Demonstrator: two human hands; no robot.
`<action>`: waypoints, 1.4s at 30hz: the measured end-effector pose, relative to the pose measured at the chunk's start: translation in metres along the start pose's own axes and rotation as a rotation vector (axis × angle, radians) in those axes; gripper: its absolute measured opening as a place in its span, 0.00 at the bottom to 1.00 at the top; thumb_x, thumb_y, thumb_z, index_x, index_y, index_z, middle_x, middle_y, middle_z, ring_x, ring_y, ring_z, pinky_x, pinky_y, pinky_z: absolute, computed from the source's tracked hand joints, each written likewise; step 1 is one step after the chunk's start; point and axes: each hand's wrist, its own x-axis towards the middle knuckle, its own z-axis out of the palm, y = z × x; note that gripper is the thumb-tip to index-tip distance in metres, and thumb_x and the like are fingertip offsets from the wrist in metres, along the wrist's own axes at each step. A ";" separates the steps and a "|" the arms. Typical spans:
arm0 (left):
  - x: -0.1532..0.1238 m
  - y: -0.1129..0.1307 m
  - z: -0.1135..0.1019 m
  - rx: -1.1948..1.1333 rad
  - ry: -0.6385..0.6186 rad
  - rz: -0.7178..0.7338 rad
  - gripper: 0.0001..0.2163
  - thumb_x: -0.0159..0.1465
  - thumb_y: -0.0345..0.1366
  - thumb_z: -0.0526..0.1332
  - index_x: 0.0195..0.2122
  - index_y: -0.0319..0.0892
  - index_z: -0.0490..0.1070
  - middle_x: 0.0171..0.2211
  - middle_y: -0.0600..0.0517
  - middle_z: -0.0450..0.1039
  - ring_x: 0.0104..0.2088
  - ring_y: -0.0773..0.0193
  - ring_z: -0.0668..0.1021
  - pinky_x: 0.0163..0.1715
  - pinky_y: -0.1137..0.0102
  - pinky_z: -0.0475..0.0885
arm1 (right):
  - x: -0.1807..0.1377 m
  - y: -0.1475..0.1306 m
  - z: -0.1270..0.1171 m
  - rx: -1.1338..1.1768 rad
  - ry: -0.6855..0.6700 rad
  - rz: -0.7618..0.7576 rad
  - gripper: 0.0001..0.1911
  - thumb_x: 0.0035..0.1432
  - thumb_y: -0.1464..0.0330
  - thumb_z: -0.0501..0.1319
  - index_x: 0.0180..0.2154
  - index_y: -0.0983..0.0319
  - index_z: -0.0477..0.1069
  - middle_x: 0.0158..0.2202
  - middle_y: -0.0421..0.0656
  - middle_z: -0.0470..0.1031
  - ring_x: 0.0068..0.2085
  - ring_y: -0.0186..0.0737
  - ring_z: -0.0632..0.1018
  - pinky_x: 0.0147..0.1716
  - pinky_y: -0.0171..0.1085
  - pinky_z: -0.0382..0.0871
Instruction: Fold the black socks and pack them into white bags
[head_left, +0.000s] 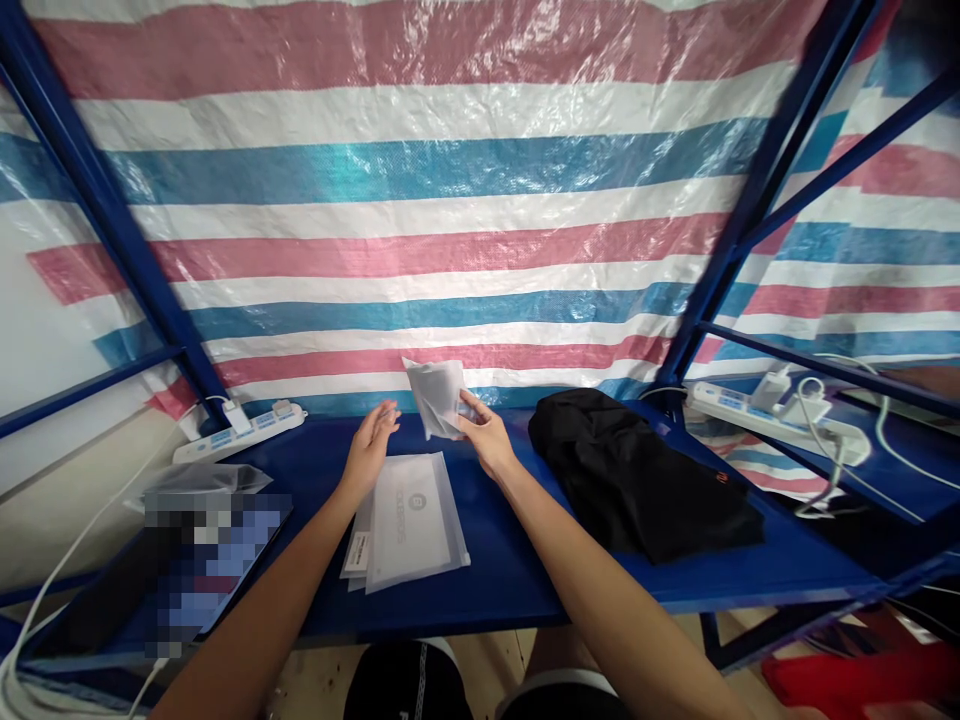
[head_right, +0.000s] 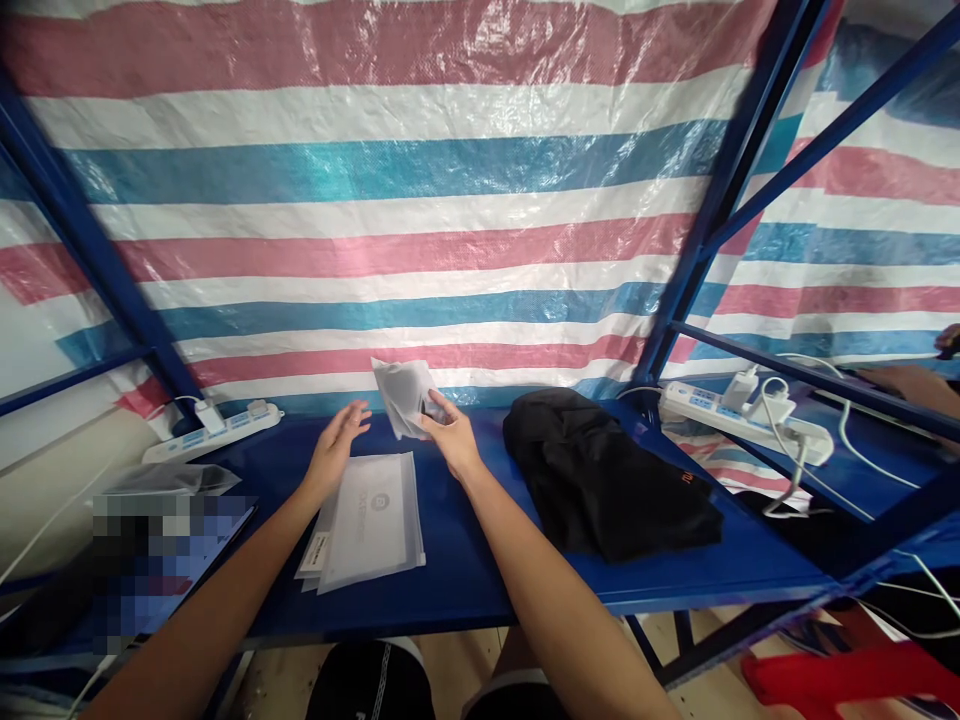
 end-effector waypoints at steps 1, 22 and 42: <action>0.000 -0.003 0.001 -0.082 -0.041 -0.069 0.26 0.75 0.56 0.56 0.63 0.42 0.74 0.61 0.37 0.77 0.56 0.48 0.83 0.52 0.55 0.83 | -0.004 -0.001 0.003 0.099 -0.056 0.091 0.40 0.51 0.52 0.77 0.63 0.57 0.76 0.56 0.48 0.82 0.51 0.54 0.84 0.50 0.52 0.83; 0.005 -0.014 -0.007 -0.059 0.136 -0.173 0.20 0.66 0.56 0.68 0.44 0.44 0.84 0.38 0.49 0.84 0.37 0.58 0.82 0.39 0.68 0.77 | -0.018 -0.006 0.024 -0.077 -0.076 -0.137 0.22 0.49 0.62 0.76 0.47 0.59 0.81 0.56 0.48 0.79 0.52 0.48 0.82 0.56 0.45 0.78; 0.025 -0.049 -0.055 -0.008 0.572 -0.094 0.21 0.66 0.54 0.67 0.48 0.41 0.75 0.42 0.49 0.80 0.33 0.63 0.83 0.39 0.66 0.83 | -0.014 -0.023 -0.018 -0.656 0.142 -0.476 0.25 0.53 0.68 0.65 0.54 0.57 0.68 0.60 0.51 0.72 0.55 0.56 0.80 0.53 0.51 0.79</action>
